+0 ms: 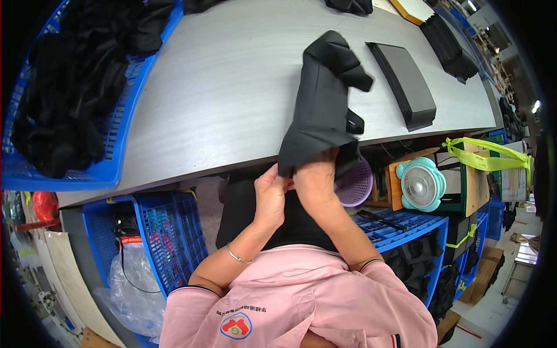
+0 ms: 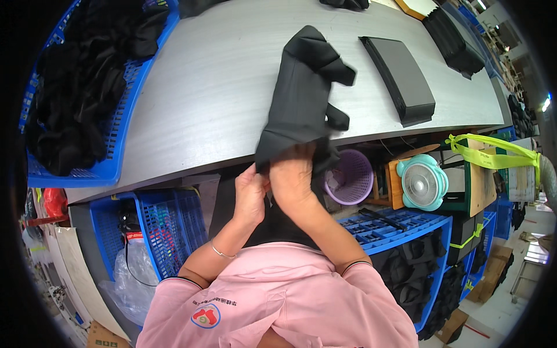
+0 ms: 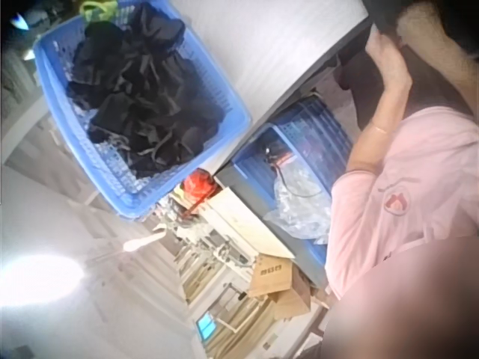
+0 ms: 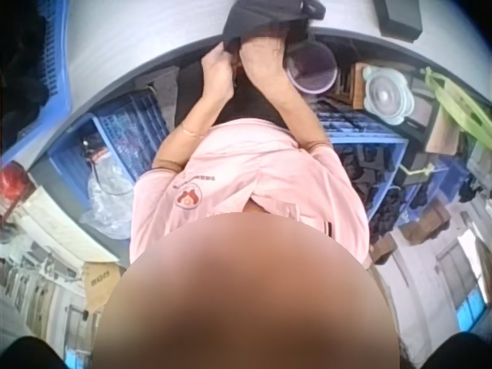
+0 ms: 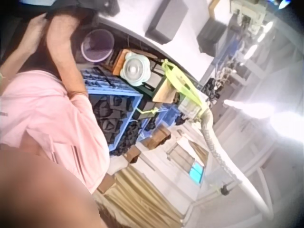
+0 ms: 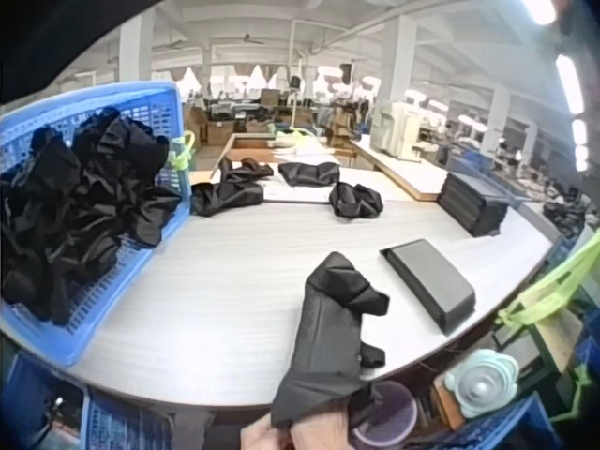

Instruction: The recorder is folding and fitting black fabric components together to assemble protective sleeves or covers.

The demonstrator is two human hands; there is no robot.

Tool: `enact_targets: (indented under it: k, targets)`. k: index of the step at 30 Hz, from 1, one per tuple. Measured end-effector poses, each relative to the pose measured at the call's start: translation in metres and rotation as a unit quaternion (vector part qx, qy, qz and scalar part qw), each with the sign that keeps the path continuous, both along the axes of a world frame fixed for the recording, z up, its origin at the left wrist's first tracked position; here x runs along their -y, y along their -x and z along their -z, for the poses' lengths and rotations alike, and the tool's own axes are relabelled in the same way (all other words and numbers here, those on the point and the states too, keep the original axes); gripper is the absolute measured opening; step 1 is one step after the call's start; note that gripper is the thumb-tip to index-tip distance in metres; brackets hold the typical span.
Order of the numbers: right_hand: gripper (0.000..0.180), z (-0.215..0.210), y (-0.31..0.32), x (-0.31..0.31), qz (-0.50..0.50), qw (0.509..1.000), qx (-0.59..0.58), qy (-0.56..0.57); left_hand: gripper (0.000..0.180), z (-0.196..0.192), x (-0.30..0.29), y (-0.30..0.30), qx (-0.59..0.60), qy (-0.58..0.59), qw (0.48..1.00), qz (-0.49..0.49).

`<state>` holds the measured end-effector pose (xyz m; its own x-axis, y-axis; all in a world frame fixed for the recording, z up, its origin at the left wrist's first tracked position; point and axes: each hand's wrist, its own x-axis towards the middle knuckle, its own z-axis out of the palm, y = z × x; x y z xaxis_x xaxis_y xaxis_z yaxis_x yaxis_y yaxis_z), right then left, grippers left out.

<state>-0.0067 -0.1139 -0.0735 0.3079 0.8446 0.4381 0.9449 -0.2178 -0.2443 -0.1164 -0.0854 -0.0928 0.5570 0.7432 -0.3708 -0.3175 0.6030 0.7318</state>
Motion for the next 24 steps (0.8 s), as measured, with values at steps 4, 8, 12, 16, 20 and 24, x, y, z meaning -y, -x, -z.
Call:
enact_targets:
  k: [4, 8, 12, 16, 20, 24]
  targets:
    - [0.033, -0.021, 0.014, -0.009, 0.02, 0.985, -0.091, 0.148, 0.015, 0.035, -0.002, -0.004, 0.025, 0.072, 0.995, 0.067]
    - [0.032, -0.018, 0.015, 0.005, -0.004, 0.995, 0.098, 0.008, 0.018, 0.008, -0.001, -0.008, 0.057, 0.066, 0.994, 0.064]
    - [0.029, -0.008, 0.009, -0.013, -0.029, 0.995, -0.035, 0.092, 0.032, 0.041, -0.006, -0.013, 0.024, 0.07, 0.994, 0.076]
    - [0.03, 0.011, 0.009, 0.002, -0.087, 0.97, 0.067, 0.216, 0.022, 0.029, 0.006, 0.002, -0.041, 0.016, 0.995, 0.088]
    - [0.03, 0.0, 0.007, 0.001, -0.037, 0.987, -0.059, 0.146, 0.027, 0.019, 0.001, 0.013, -0.112, -0.108, 0.988, -0.021]
    - [0.028, 0.005, 0.014, 0.01, -0.028, 0.987, -0.097, 0.123, 0.023, -0.006, -0.013, 0.027, -0.096, -0.244, 0.955, -0.136]
